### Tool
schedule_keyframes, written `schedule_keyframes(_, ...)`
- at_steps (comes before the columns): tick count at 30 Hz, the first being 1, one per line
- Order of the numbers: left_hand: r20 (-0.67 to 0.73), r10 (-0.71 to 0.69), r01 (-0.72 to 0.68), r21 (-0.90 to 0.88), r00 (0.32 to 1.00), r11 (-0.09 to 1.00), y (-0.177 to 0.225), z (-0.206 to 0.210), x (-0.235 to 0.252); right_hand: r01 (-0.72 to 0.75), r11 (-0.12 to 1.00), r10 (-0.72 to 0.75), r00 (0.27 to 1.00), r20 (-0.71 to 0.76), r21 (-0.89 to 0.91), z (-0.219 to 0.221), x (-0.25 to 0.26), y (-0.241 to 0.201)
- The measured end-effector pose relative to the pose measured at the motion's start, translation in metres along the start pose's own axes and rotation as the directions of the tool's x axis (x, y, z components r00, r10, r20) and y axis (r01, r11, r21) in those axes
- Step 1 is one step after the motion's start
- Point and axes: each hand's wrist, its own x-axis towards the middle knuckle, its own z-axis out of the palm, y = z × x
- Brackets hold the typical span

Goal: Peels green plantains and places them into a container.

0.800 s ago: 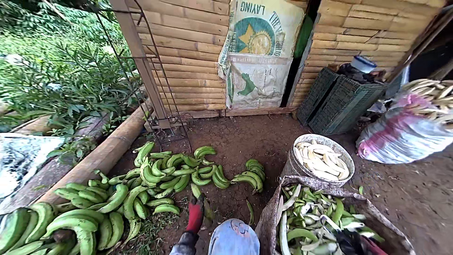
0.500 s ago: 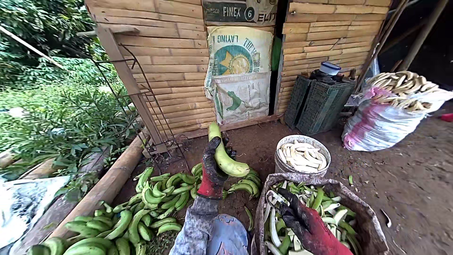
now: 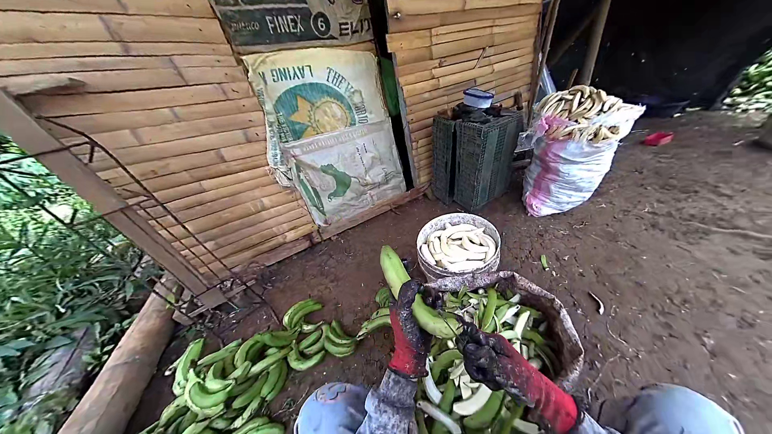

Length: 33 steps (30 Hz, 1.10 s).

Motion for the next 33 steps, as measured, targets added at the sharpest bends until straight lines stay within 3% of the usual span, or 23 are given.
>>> schedule_keyframes(3,0.042,0.258,-0.260,0.257,0.965,0.931,-0.013,-0.008,-0.004,-0.039,0.992,0.053,0.992,-0.118,0.117,-0.007,0.004,0.022)
schedule_keyframes(5,0.328,0.463,-0.568,0.474,0.823,0.673,-0.017,-0.014,-0.013,-0.178,0.978,0.202,0.932,-0.301,0.106,-0.003,0.007,0.039)
schedule_keyframes(6,0.440,0.488,-0.657,0.505,0.754,0.559,-0.015,-0.014,-0.016,-0.274,0.957,0.291,0.887,-0.358,0.097,-0.001,0.008,0.049)
schedule_keyframes(7,0.449,0.475,-0.654,0.520,0.757,0.550,-0.014,-0.011,-0.017,-0.369,0.926,0.370,0.849,-0.378,0.078,-0.002,0.008,0.058)
schedule_keyframes(9,0.250,0.307,-0.396,0.542,0.918,0.742,-0.004,-0.004,-0.015,-0.489,0.871,0.439,0.816,-0.376,-0.043,-0.004,0.008,0.055)
schedule_keyframes(11,0.049,0.107,-0.118,0.398,0.993,0.910,0.006,-0.005,0.003,-0.420,0.858,0.278,0.864,-0.419,-0.295,-0.014,0.013,0.036)
schedule_keyframes(13,0.005,-0.046,0.043,0.256,0.999,0.966,0.013,-0.010,0.017,-0.234,0.804,0.017,0.927,-0.374,-0.546,-0.023,0.017,0.011)
schedule_keyframes(15,0.077,-0.095,0.073,0.250,0.992,0.965,0.010,-0.022,0.024,-0.030,0.704,-0.157,0.968,-0.197,-0.709,-0.026,0.013,-0.009)
schedule_keyframes(18,0.097,-0.179,0.140,0.317,0.979,0.938,0.001,-0.024,0.020,0.056,0.488,-0.120,0.993,-0.004,-0.871,-0.016,0.007,-0.014)
schedule_keyframes(21,0.123,-0.222,0.130,0.513,0.967,0.849,-0.007,-0.023,0.009,0.057,0.295,-0.155,0.988,0.011,-0.954,-0.019,0.015,-0.005)
schedule_keyframes(24,0.146,-0.201,0.040,0.706,0.969,0.707,-0.007,-0.019,-0.010,-0.061,0.194,-0.260,0.959,-0.111,-0.979,-0.041,0.028,-0.012)
schedule_keyframes(28,0.097,-0.223,0.108,0.652,0.970,0.751,-0.018,-0.030,-0.021,-0.196,0.210,-0.319,0.913,-0.256,-0.958,-0.054,0.041,-0.015)
schedule_keyframes(31,0.090,-0.216,0.123,0.589,0.972,0.799,-0.022,-0.032,-0.018,-0.158,0.276,-0.354,0.900,-0.253,-0.948,-0.046,0.038,-0.010)
schedule_keyframes(33,0.104,-0.213,0.099,0.639,0.971,0.763,-0.016,-0.031,-0.016,-0.120,0.328,-0.400,0.881,-0.253,-0.937,-0.043,0.034,-0.006)
